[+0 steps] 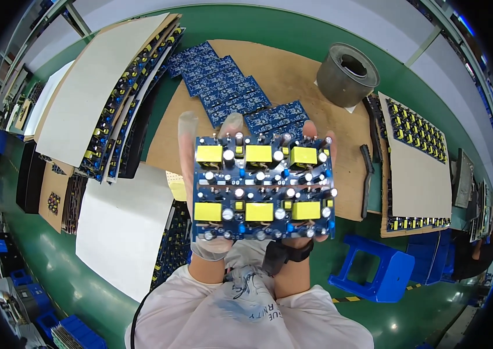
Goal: The person picks up a circuit board, dips a brush into a container, and brushes the back of the board before placing it on a cardboard sheet. After repeating this for several boards, the person turns them over to brush the front and then inspects the components.
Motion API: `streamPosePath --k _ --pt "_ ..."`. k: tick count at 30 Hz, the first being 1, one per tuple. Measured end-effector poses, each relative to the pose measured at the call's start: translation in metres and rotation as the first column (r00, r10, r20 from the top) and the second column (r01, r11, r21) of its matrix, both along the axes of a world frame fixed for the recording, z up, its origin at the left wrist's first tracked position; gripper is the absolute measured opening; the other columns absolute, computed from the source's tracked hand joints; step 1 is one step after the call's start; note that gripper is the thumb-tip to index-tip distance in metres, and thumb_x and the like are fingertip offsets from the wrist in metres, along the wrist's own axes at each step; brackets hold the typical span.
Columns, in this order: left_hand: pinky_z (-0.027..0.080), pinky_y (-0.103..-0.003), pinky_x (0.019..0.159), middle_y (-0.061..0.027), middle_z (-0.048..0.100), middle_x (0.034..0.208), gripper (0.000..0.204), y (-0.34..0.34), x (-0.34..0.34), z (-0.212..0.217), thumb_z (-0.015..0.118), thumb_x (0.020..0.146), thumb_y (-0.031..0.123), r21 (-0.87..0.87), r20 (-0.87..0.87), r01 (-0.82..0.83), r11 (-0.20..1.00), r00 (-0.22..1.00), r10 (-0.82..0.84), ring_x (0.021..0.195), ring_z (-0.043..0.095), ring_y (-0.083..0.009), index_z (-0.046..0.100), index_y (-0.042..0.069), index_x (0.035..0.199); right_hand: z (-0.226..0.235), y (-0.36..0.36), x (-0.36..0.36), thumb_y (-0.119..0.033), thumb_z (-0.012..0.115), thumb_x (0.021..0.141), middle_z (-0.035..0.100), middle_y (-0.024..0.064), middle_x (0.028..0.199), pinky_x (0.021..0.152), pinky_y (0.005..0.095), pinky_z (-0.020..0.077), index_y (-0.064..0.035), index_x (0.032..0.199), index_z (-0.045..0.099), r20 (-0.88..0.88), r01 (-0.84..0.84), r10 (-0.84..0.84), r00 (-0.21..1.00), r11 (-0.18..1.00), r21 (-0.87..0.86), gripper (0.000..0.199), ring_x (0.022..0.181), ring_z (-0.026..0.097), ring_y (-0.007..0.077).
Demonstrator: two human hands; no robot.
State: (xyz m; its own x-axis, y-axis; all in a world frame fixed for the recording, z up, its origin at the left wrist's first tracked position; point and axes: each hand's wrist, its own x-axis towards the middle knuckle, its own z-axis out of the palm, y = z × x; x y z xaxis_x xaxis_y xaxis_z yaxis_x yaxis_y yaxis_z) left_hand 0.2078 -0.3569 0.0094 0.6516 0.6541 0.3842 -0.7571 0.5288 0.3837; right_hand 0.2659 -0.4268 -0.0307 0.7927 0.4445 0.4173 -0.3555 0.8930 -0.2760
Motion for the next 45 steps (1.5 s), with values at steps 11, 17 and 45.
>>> streamPosePath --k 11,17,45 --pt "0.030 -0.043 0.108 -0.0170 0.027 0.142 0.122 0.003 -0.009 0.008 0.085 0.062 0.017 -0.078 -0.436 -0.335 0.939 0.858 0.270 0.130 0.035 -0.0270 -0.001 0.008 0.148 -0.006 0.018 0.001 -0.045 0.062 0.084 0.025 0.0167 0.148 0.105 0.0558 0.0315 -0.0125 0.147 0.017 -0.107 0.029 -0.064 0.992 0.953 -0.302 0.084 0.134 0.030 0.0368" --pt "0.030 -0.043 0.107 -0.0211 0.021 0.145 0.128 0.021 -0.009 -0.021 0.085 0.061 0.019 0.676 -0.174 -0.477 0.562 0.638 0.750 0.132 0.032 -0.0300 -0.008 -0.001 0.145 -0.009 0.029 -0.007 -0.029 0.059 0.088 0.028 0.0251 0.145 0.103 0.0515 0.0335 -0.0114 0.135 0.042 0.830 0.917 -0.425 0.362 0.325 -0.233 0.053 0.132 0.033 0.0397" --pt "0.040 -0.039 0.101 -0.0184 0.045 0.135 0.076 0.049 -0.016 -0.036 0.079 0.068 0.005 0.899 -0.049 -0.295 0.324 0.666 0.744 0.125 0.046 -0.0301 0.042 0.002 0.134 0.000 0.009 0.008 -0.035 0.064 0.086 0.023 0.0213 0.148 0.107 0.0522 0.0310 -0.0162 0.146 0.016 0.250 0.129 -0.058 0.966 0.953 -0.275 0.080 0.133 0.032 0.0375"
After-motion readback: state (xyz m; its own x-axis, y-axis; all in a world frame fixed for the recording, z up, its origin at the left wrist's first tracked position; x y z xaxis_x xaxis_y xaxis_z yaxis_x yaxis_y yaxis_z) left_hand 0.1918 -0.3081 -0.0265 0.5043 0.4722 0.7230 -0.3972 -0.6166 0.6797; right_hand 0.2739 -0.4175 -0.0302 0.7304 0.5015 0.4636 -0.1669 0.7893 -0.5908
